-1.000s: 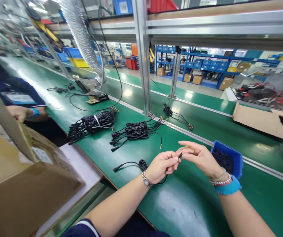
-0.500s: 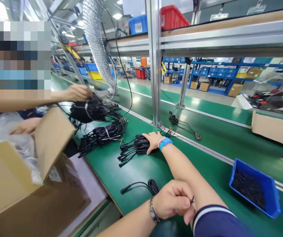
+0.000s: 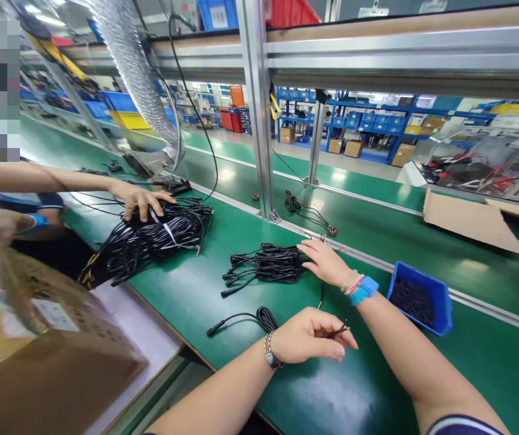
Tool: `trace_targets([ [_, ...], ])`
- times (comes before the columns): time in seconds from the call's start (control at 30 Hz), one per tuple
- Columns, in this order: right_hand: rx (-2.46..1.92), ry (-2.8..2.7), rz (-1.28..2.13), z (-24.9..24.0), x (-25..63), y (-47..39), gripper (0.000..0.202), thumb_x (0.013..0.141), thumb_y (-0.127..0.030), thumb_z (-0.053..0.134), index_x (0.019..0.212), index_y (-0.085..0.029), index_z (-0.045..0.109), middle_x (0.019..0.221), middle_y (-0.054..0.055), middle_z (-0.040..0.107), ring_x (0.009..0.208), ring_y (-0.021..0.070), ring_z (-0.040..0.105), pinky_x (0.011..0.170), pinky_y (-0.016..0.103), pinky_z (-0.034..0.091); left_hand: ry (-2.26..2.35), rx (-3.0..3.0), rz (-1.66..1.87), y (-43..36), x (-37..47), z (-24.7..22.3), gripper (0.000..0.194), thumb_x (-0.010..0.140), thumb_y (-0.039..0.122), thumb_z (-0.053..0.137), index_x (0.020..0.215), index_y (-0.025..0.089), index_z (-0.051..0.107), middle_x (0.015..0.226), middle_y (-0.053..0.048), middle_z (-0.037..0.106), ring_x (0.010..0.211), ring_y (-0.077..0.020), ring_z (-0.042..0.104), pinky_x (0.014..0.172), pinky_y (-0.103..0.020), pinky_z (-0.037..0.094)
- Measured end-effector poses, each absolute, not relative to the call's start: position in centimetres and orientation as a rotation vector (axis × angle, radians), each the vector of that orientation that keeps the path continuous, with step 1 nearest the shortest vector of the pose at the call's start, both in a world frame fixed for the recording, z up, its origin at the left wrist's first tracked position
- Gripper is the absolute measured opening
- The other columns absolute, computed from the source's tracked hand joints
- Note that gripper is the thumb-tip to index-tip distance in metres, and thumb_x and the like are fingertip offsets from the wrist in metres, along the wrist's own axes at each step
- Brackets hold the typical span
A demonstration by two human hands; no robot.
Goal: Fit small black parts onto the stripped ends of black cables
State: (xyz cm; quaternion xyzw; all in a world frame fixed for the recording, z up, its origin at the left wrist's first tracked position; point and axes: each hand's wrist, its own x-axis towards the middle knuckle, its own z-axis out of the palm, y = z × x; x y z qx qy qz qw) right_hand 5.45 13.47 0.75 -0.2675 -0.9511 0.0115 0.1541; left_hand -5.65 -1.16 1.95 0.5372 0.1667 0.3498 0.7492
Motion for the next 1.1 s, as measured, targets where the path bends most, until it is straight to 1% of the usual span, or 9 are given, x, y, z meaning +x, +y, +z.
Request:
trace_targets([
  [0.1,-0.667,-2.861,0.051,0.3,9.1,10.1,0.031,0.084,-0.014,0.039,0.109,-0.020,0.056,0.119,0.009,0.051,0.105,0.0186,0.048,0.088,0.036,0.039,0.422,1.392,0.786,-1.4,-5.7,2.5,0.029,0.066,0.037,0.066,0.080,0.011,0.068,0.068,-0.003,0.058,0.059,-0.0076,0.045,0.056,-0.020,0.037],
  [0.2,-0.726,-2.941,0.201,-1.1,10.1,6.7,0.017,0.081,-0.019,0.046,0.086,-0.017,0.062,0.092,0.008,0.062,0.084,0.0170,0.055,0.076,0.030,0.044,0.496,1.426,0.754,-1.3,-5.7,2.2,0.030,0.070,0.037,0.062,0.080,0.010,0.069,0.057,0.000,0.052,0.044,-0.0034,0.035,0.042,-0.019,0.026],
  [0.3,-0.878,-2.803,0.262,-1.8,9.4,4.6,0.019,0.081,-0.023,0.046,0.072,-0.015,0.060,0.073,0.007,0.060,0.071,0.0164,0.054,0.067,0.028,0.045,0.567,1.280,0.811,-0.8,-5.4,1.3,0.033,0.069,0.038,0.062,0.083,0.008,0.067,0.053,0.001,0.049,0.037,-0.0012,0.027,0.037,-0.020,0.016],
  [0.53,-1.134,-1.989,0.840,2.5,11.1,0.8,0.025,0.081,-0.037,0.047,0.086,-0.016,0.060,0.069,0.004,0.062,0.064,0.0150,0.057,0.063,0.027,0.045,0.630,1.130,1.230,-0.2,-4.7,0.7,0.040,0.071,0.038,0.061,0.097,0.008,0.064,0.048,0.007,0.033,0.041,-0.0019,0.024,0.040,-0.018,0.016],
  [0.63,-1.161,-1.697,1.117,3.6,13.3,-0.8,0.025,0.075,-0.039,0.056,0.083,-0.015,0.058,0.071,0.005,0.062,0.064,0.0151,0.058,0.062,0.027,0.047,0.725,1.270,1.258,-1.0,-3.8,1.5,0.039,0.075,0.039,0.056,0.102,0.011,0.063,0.053,0.003,0.042,0.044,-0.0038,0.030,0.042,-0.018,0.024],
  [0.73,-1.152,-1.524,1.251,3.5,14.4,-1.7,0.026,0.070,-0.040,0.062,0.081,-0.016,0.058,0.077,0.005,0.062,0.070,0.0162,0.059,0.065,0.027,0.047,0.834,1.514,1.279,-1.5,-2.5,2.2,0.031,0.076,0.035,0.054,0.096,0.014,0.065,0.074,-0.005,0.059,0.062,-0.0091,0.048,0.057,-0.021,0.039],
  [0.8,-1.148,-1.469,1.293,3.0,14.5,-1.8,0.027,0.066,-0.039,0.065,0.081,-0.017,0.058,0.077,0.004,0.061,0.073,0.0167,0.058,0.067,0.027,0.048,0.864,1.629,1.220,-1.4,-1.7,2.3,0.029,0.075,0.034,0.054,0.095,0.015,0.064,0.083,-0.005,0.062,0.071,-0.0111,0.052,0.066,-0.022,0.041],
  [0.9,-1.126,-1.377,1.255,2.5,14.4,-1.5,0.028,0.064,-0.039,0.068,0.080,-0.019,0.058,0.077,0.001,0.059,0.070,0.0138,0.056,0.065,0.024,0.047,0.963,1.668,1.071,-1.0,-1.2,2.2,0.035,0.072,0.036,0.057,0.100,0.015,0.058,0.076,-0.002,0.061,0.064,-0.0102,0.051,0.061,-0.021,0.041],
  [1.1,-1.118,-1.496,1.318,2.9,15.5,0.0,0.026,0.069,-0.040,0.063,0.086,-0.020,0.059,0.072,0.001,0.055,0.059,0.0105,0.046,0.050,0.022,0.040,0.906,1.653,0.859,0.2,-1.4,2.6,0.026,0.073,0.040,0.055,0.068,0.015,0.058,0.056,0.004,0.052,0.051,-0.0067,0.039,0.053,-0.020,0.032],
])
